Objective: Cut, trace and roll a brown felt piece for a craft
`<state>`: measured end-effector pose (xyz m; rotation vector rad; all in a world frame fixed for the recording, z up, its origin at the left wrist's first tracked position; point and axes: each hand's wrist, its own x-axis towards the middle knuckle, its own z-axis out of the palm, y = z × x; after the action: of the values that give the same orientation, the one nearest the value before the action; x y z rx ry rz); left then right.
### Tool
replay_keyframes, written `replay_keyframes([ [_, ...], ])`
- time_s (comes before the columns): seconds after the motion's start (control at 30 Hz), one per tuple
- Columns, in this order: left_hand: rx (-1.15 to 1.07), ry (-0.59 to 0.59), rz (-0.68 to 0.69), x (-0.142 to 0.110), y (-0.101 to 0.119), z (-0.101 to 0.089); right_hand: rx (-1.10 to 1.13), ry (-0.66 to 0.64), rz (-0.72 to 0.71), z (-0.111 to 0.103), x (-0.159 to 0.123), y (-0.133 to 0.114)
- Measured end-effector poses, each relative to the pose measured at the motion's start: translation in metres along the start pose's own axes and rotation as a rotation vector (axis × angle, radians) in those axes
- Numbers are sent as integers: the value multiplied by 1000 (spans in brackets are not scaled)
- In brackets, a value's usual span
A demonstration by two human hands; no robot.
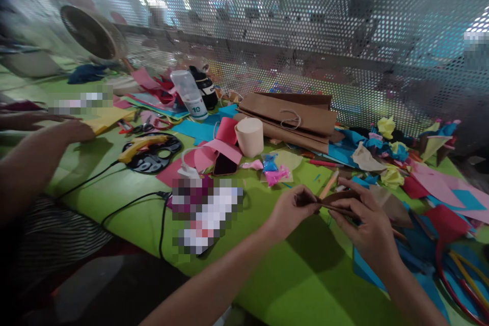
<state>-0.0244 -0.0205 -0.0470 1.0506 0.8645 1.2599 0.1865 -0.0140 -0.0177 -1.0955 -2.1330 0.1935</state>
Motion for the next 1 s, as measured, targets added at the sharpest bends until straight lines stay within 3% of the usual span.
replay_keyframes([
  [0.4, -237, -39, -155, 5, -6, -3, 50, -3, 1, 1, -2, -5],
  [0.7, -254, -245, -277, 4, -11, -4, 60, -42, -27, 2, -2, -11],
  [1.0, -130, -174, -209, 6, -13, -5, 132, -86, 75, 2, -2, -9],
])
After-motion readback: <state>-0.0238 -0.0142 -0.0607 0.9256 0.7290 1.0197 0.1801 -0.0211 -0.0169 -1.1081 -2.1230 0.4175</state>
